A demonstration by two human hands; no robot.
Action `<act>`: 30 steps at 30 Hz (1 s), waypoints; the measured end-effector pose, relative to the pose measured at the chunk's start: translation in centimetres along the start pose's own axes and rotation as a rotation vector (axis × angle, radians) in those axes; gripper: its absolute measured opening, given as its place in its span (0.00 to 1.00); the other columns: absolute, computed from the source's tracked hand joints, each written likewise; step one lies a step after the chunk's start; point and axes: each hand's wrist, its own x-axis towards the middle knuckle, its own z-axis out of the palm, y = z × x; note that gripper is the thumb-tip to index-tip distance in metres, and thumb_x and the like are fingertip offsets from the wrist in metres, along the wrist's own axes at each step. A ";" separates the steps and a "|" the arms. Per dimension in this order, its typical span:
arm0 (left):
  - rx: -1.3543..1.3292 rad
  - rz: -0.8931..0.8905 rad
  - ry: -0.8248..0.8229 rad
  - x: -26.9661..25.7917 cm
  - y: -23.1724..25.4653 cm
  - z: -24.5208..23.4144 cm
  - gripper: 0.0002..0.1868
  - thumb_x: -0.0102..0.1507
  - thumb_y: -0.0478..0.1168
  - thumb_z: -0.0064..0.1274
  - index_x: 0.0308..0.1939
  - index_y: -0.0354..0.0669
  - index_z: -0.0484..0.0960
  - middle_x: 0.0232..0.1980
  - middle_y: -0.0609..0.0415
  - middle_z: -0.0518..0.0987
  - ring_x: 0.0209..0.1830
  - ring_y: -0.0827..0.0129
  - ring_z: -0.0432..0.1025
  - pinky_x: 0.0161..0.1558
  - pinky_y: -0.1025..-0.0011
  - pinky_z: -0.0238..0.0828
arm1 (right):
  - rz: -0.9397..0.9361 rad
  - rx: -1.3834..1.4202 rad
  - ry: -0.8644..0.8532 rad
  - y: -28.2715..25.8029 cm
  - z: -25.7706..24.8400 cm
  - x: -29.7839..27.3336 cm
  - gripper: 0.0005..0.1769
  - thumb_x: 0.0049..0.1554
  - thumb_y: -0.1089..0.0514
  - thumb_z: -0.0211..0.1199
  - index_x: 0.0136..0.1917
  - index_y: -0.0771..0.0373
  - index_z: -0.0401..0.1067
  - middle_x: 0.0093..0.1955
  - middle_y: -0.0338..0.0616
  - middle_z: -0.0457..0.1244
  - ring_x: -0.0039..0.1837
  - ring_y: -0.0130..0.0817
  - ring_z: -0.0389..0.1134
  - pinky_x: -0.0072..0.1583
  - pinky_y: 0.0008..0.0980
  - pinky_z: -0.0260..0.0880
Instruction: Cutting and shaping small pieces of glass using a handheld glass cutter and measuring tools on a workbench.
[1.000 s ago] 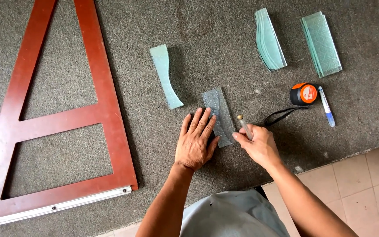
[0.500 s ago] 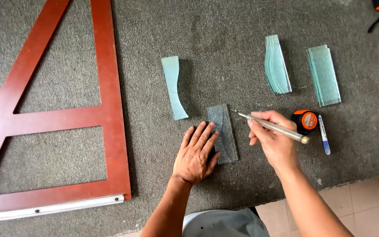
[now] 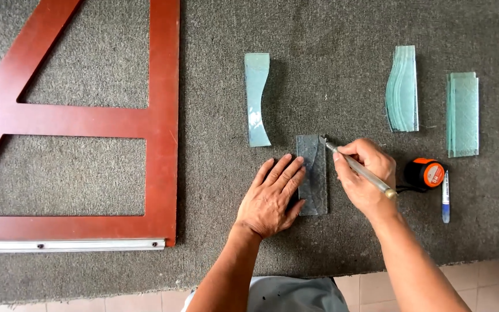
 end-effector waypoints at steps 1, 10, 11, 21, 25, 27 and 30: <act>-0.010 0.006 0.001 0.0 0.0 0.0 0.31 0.54 0.52 0.40 0.58 0.46 0.57 0.65 0.56 0.52 0.66 0.66 0.44 0.64 0.63 0.36 | -0.019 0.004 -0.018 -0.1 0.0 0.1 0.01 0.45 0.74 0.56 0.33 0.74 0.66 0.25 0.51 0.57 0.23 0.33 0.60 0.24 0.25 0.61; -0.005 0.002 -0.015 0.1 0.0 0.0 0.32 0.53 0.52 0.40 0.58 0.46 0.56 0.65 0.57 0.51 0.66 0.66 0.43 0.64 0.63 0.34 | 0.036 0.007 -0.012 0.2 -0.2 0.4 0.04 0.47 0.69 0.58 0.33 0.73 0.65 0.22 0.51 0.59 0.22 0.31 0.60 0.24 0.23 0.59; -0.005 -0.001 -0.017 0.1 0.0 0.1 0.32 0.53 0.52 0.40 0.58 0.46 0.56 0.65 0.57 0.51 0.66 0.66 0.43 0.64 0.63 0.34 | 0.038 0.009 -0.014 0.6 -0.1 0.4 0.04 0.47 0.69 0.58 0.33 0.73 0.65 0.22 0.51 0.59 0.22 0.31 0.60 0.24 0.23 0.59; 0.013 -0.008 -0.046 0.0 0.0 0.1 0.32 0.54 0.53 0.39 0.59 0.47 0.55 0.65 0.58 0.50 0.67 0.67 0.42 0.64 0.64 0.33 | 0.009 0.022 -0.065 0.9 0.0 0.9 0.05 0.46 0.71 0.57 0.31 0.72 0.63 0.27 0.55 0.60 0.25 0.37 0.62 0.26 0.27 0.60; 0.025 -0.009 -0.052 0.1 -0.1 0.1 0.32 0.54 0.53 0.38 0.60 0.47 0.54 0.66 0.58 0.49 0.67 0.68 0.41 0.64 0.64 0.32 | -0.014 0.007 -0.069 1.4 0.2 1.1 0.05 0.46 0.72 0.56 0.30 0.71 0.63 0.27 0.55 0.60 0.26 0.39 0.62 0.27 0.29 0.60; 0.018 -0.011 -0.054 0.0 -0.1 0.1 0.32 0.54 0.53 0.38 0.59 0.47 0.54 0.66 0.58 0.49 0.67 0.67 0.41 0.64 0.64 0.32 | -0.002 0.019 -0.068 1.4 0.4 1.0 0.06 0.46 0.72 0.56 0.29 0.71 0.62 0.27 0.54 0.60 0.25 0.36 0.61 0.26 0.27 0.58; 0.011 -0.011 -0.056 0.0 0.0 0.1 0.31 0.54 0.53 0.38 0.59 0.47 0.55 0.66 0.58 0.49 0.67 0.67 0.41 0.64 0.64 0.32 | 0.005 0.021 -0.059 1.1 0.6 0.8 0.06 0.45 0.72 0.55 0.28 0.70 0.62 0.27 0.52 0.60 0.23 0.34 0.59 0.25 0.25 0.56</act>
